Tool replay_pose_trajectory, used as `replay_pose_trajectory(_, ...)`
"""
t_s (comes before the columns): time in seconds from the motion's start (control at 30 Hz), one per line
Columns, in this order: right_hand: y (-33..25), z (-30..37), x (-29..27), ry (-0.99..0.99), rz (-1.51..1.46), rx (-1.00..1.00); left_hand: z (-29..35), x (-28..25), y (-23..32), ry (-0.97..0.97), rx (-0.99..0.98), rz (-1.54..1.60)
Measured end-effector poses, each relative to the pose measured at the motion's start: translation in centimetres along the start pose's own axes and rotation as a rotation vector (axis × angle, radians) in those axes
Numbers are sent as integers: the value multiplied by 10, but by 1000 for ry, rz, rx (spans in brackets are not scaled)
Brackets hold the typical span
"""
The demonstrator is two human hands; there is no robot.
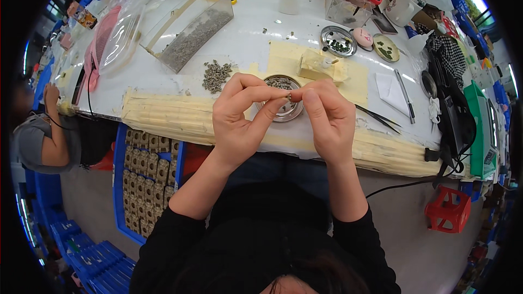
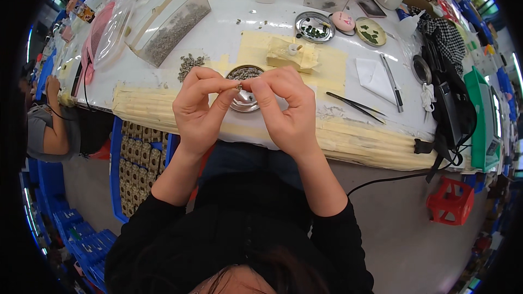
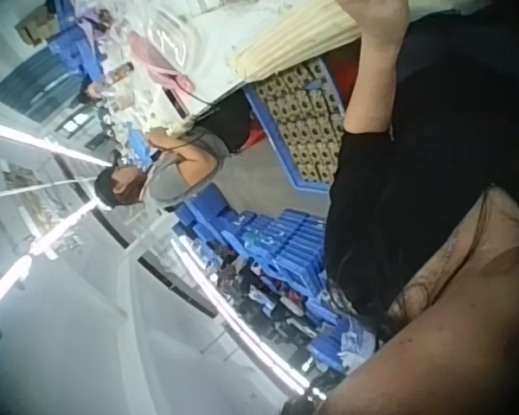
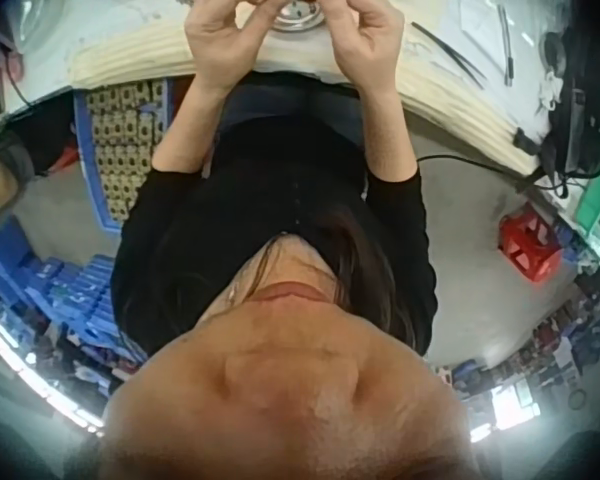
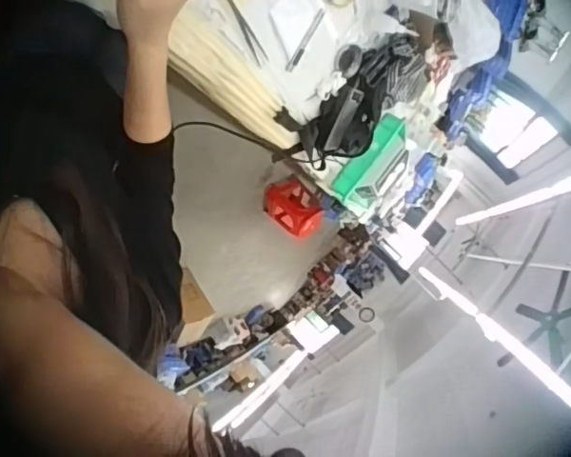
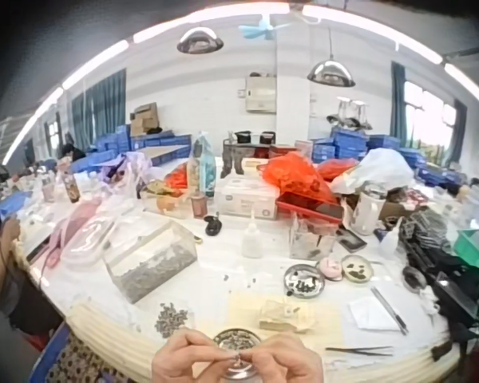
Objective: Assembling small metal components by hand at a factory workbench.
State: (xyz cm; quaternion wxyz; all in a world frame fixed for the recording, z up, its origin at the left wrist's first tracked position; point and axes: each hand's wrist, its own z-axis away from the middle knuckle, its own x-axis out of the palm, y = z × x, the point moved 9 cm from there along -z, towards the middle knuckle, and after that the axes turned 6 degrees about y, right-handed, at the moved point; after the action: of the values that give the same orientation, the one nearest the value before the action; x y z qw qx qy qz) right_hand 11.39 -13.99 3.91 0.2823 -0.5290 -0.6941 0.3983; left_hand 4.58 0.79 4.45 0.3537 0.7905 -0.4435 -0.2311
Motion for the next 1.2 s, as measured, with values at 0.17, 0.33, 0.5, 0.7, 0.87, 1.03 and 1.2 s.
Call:
replay_pose_trajectory(0.17, -4, -1, -1, 8, 19, -25, 2, -4, 1, 47, 8, -12)
replay_pose_trajectory(0.33, -2, 0, 1, -8, -2, -18, 3, -4, 1, 65, 25, -19)
replay_pose_trajectory(0.5, -2, 1, 3, -29, 1, -5, 4, -2, 1, 33, 39, -43)
replay_pose_trajectory(0.7, -3, 2, 5, -86, 18, -9, 6, -1, -1, 34, 57, -54)
replay_pose_trajectory(0.87, 0, 1, 3, -23, -35, 4, 5, -3, -3, 108, 77, -69)
replay_pose_trajectory(1.03, 1, 1, 4, -26, -23, 6, 4, -4, -1, 121, 78, -79)
replay_pose_trajectory(1.2, 3, -3, -10, 152, 20, 21, 0, -4, -8, -13, -53, -158)
